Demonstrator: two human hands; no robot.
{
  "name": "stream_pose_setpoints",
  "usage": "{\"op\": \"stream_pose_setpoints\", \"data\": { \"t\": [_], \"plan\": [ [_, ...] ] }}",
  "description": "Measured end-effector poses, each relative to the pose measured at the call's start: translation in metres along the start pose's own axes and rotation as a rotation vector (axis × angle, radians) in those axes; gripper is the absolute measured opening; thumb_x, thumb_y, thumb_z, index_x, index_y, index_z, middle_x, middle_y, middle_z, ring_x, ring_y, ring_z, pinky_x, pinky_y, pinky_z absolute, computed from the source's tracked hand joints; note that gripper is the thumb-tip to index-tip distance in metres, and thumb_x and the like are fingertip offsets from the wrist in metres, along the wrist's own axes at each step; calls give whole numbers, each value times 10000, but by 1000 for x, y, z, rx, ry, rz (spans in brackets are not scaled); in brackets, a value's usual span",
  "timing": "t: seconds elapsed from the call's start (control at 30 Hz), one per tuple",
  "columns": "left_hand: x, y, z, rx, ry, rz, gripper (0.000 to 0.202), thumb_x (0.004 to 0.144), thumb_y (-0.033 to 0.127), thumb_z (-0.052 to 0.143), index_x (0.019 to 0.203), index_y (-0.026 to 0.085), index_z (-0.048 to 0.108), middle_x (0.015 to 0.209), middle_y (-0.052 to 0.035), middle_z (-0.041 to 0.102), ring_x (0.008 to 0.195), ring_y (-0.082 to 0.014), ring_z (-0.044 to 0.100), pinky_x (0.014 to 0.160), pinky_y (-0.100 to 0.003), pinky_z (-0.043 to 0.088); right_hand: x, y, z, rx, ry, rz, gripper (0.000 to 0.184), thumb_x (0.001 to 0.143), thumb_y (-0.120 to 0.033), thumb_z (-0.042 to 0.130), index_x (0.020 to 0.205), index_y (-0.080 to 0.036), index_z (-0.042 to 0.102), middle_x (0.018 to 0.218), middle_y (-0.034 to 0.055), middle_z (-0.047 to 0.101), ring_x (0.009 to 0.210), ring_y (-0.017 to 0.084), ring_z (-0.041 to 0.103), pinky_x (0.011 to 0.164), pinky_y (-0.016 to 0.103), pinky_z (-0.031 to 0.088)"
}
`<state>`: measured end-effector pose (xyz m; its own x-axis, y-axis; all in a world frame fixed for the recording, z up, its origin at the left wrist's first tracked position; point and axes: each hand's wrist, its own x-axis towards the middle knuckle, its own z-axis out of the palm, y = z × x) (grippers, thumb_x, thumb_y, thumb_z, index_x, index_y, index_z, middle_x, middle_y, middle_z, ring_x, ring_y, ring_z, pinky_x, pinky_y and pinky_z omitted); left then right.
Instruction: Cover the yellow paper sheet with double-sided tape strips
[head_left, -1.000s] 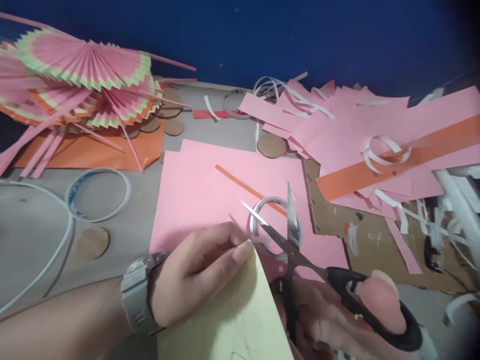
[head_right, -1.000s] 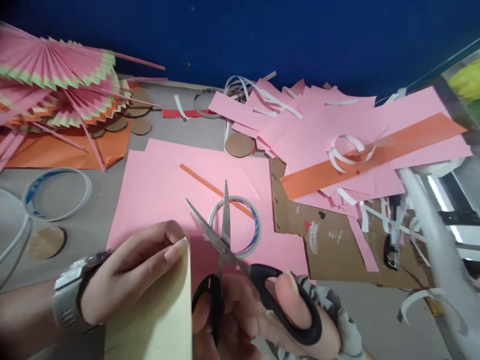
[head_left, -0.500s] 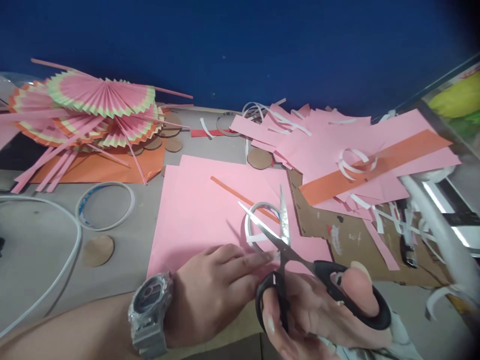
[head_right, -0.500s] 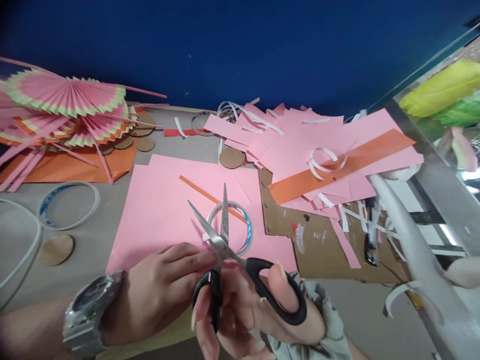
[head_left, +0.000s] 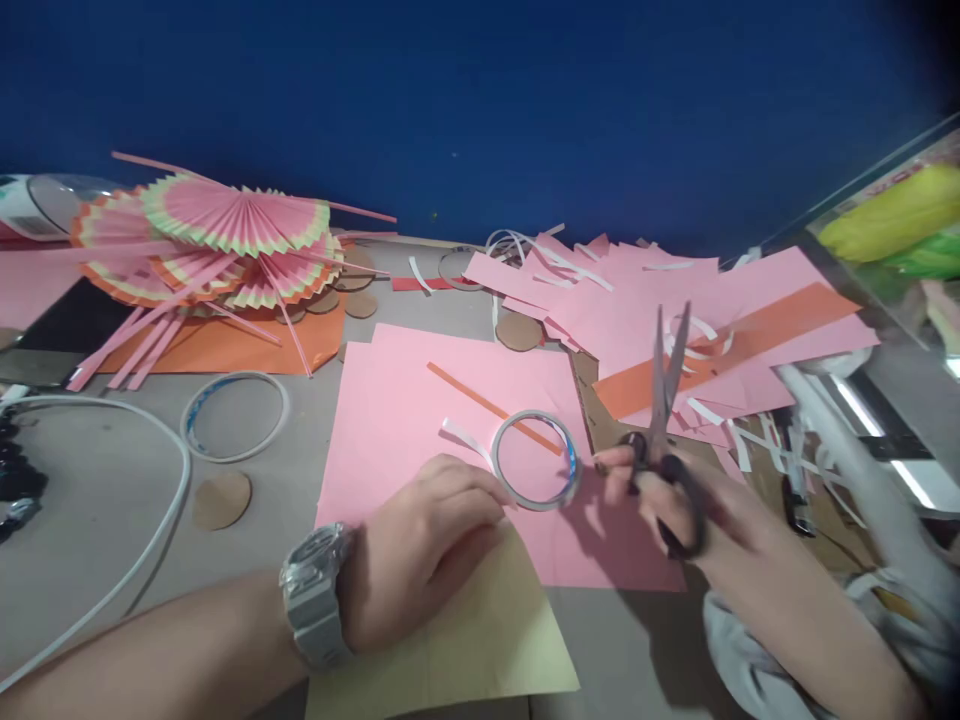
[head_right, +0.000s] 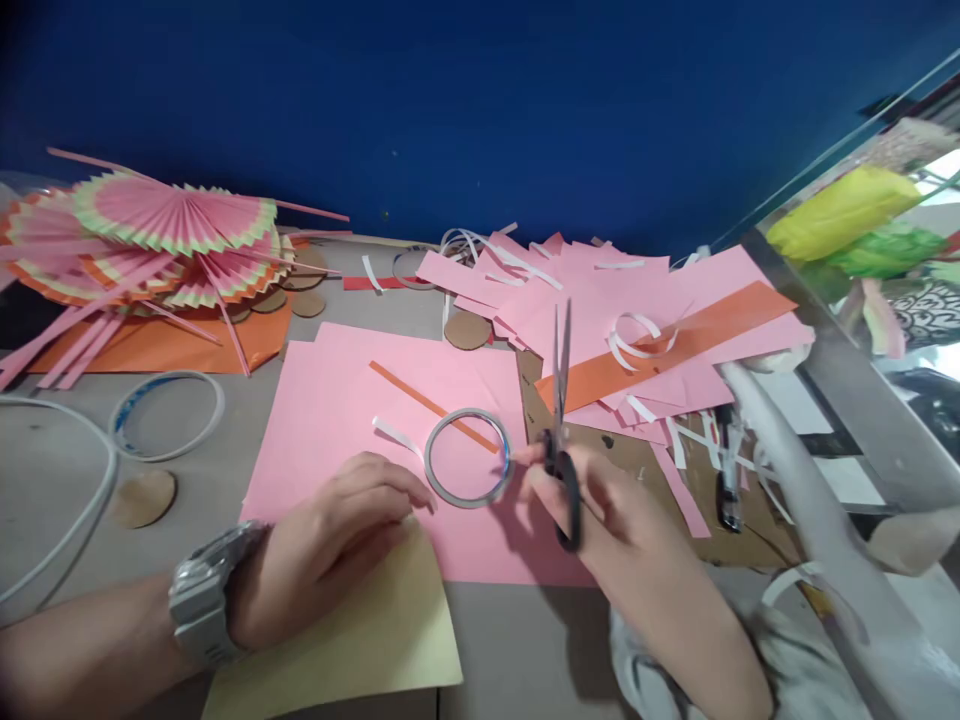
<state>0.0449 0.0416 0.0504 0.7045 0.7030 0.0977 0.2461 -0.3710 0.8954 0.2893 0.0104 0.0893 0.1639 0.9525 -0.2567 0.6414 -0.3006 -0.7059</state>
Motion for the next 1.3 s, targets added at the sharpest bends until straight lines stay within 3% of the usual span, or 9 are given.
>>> {"op": "stream_pose_setpoints", "data": {
  "t": [0.1, 0.3, 0.47, 0.7, 0.87, 0.97, 1.07, 1.2, 1.3],
  "plan": [
    [0, -3, -2, -118, 33, -120, 173, 916, 175, 421, 910, 188, 594, 841, -5, 615, 790, -129, 528, 759, -272, 419, 8, 5, -12, -412, 124, 108, 235, 720, -460, 532, 878, -286, 537, 772, 18, 661, 672, 233, 612, 566, 327, 411],
    [-1, -9, 0, -259, 50, -190, 203, 888, 197, 493, 1054, 244, 600, 849, 10, 622, 737, -109, 534, 642, -218, 414, 40, 14, -42, -903, 117, 88, 202, 795, -437, 438, 858, -247, 466, 779, 51, 670, 675, 259, 624, 512, 312, 353],
    [1, -7, -1, -384, 57, -110, 202, 882, 317, 522, 752, 164, 547, 704, 1, 573, 616, -89, 504, 570, -203, 423, 69, 23, -50, -936, 70, -62, 99, 806, -307, 493, 852, -219, 494, 754, 57, 664, 670, 230, 616, 540, 300, 357],
    [0, -1, -8, -359, 22, 56, 160, 875, 216, 495, 723, 171, 517, 799, -48, 558, 769, -134, 533, 683, -255, 461, 85, 20, -55, -901, 72, -204, 139, 822, -293, 506, 827, -183, 591, 851, 87, 650, 675, 182, 586, 587, 299, 371],
    [0, -3, -6, -294, 14, 23, 188, 890, 271, 510, 747, 158, 557, 802, -44, 587, 750, -117, 560, 683, -220, 468, 52, -4, -11, -899, 128, -393, 192, 890, -298, 409, 879, -167, 549, 879, 106, 599, 833, 232, 548, 716, 350, 369],
    [0, -5, -4, -217, -37, 2, 177, 901, 300, 507, 848, 169, 613, 768, -8, 627, 680, -95, 566, 655, -190, 450, 22, -17, 36, -747, -81, -646, 143, 843, -329, 495, 889, -196, 524, 903, 61, 587, 842, 214, 525, 755, 349, 361],
    [-1, -3, -4, -123, -106, 25, 175, 897, 277, 512, 1009, 208, 626, 767, 12, 656, 662, -104, 584, 666, -202, 440, 11, -18, 65, -717, -75, -671, 117, 852, -271, 442, 784, -193, 496, 793, 59, 580, 757, 215, 525, 692, 347, 363],
    [-1, 4, -6, 9, -181, 32, 370, 891, 240, 489, 1260, 228, 483, 900, -23, 687, 798, -169, 630, 747, -280, 459, 15, -20, 61, -673, -37, -625, 195, 904, -243, 319, 746, -208, 430, 625, 20, 542, 587, 177, 510, 575, 305, 363],
    [2, 11, -10, -7, -125, -45, 505, 886, 217, 489, 1362, 257, 326, 866, 10, 684, 783, -147, 628, 772, -284, 462, 12, -29, 46, -381, -59, -446, 207, 947, -279, 243, 826, -222, 401, 594, -33, 501, 532, 136, 495, 529, 262, 374]
  ]
}}
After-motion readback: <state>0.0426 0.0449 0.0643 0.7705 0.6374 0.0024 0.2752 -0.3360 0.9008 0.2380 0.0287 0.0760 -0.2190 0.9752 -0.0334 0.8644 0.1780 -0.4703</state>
